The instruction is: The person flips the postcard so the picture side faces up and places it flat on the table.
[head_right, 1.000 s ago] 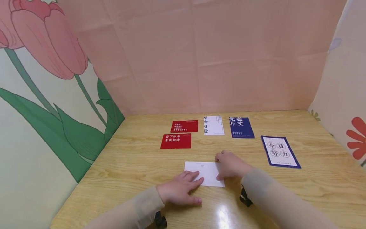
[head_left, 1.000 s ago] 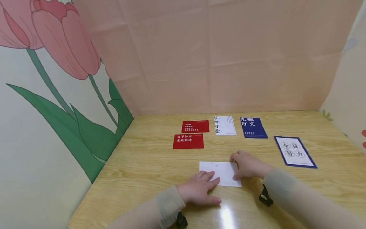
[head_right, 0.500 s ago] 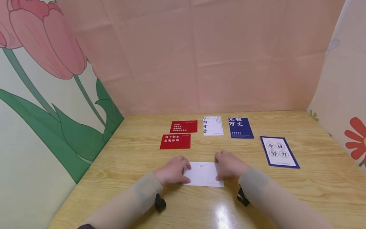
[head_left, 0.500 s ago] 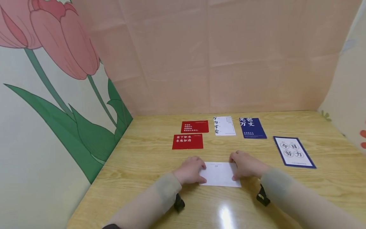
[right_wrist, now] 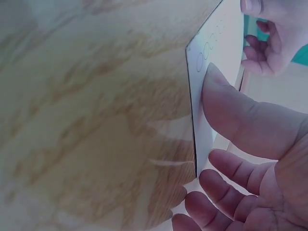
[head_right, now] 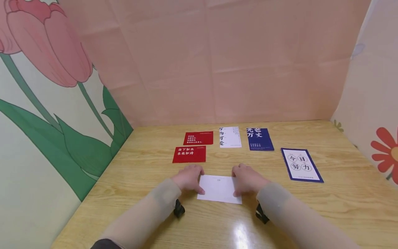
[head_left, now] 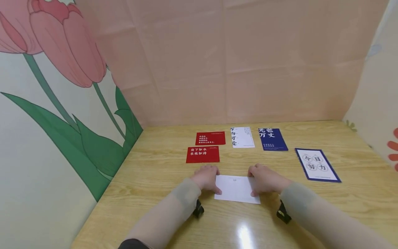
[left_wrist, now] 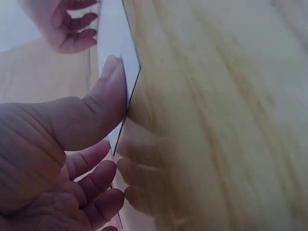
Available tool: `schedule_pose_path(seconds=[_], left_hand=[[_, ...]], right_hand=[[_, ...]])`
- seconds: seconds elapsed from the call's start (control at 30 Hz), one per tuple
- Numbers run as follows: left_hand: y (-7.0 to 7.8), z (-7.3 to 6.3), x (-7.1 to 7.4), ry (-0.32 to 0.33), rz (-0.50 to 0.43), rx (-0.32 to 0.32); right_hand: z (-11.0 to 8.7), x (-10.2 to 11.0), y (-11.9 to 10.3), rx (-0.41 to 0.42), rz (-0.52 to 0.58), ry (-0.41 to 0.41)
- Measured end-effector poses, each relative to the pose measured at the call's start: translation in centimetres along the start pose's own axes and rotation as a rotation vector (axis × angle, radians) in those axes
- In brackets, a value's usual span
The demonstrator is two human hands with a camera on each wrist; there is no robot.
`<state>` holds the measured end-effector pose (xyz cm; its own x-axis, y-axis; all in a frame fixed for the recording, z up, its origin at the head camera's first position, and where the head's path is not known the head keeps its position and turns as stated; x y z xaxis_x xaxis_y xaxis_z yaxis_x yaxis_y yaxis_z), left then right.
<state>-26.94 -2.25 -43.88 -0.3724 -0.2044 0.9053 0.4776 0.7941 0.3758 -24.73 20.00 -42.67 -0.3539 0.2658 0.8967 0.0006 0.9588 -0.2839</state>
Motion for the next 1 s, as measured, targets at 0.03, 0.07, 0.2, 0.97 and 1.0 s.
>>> schedule_pose_path(seconds=[0.03, 0.07, 0.2, 0.97, 1.0], left_hand=[[-0.01, 0.05, 0.06, -0.002, 0.0, 0.003], [-0.01, 0.06, 0.11, -0.005, -0.001, 0.004], [0.27, -0.01, 0.33, -0.015, -0.005, 0.011], [0.31, 0.47, 0.16, -0.03, 0.016, -0.026], [0.31, 0.42, 0.15, -0.028, 0.015, -0.028]], right_hand=[[0.0, 0.0, -0.05, -0.003, 0.001, -0.001], [-0.01, 0.01, -0.11, -0.008, -0.001, -0.001], [-0.22, 0.2, -0.49, -0.023, -0.004, -0.004], [-0.03, 0.49, -0.73, -0.1, 0.033, -0.063], [-0.06, 0.49, -0.71, -0.095, 0.035, -0.06]])
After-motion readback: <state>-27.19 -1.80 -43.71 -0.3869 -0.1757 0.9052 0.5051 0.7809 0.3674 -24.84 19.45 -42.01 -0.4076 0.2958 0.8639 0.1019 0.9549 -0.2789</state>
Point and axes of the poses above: each hand's wrist, its own z-axis towards the middle knuckle, its own x-axis out of the back of the hand, y = z × x, the point moved 2 cm from there along z, towards the middle knuckle, and after that the axes turned 15 degrees about -x, right-handed, at the moved point
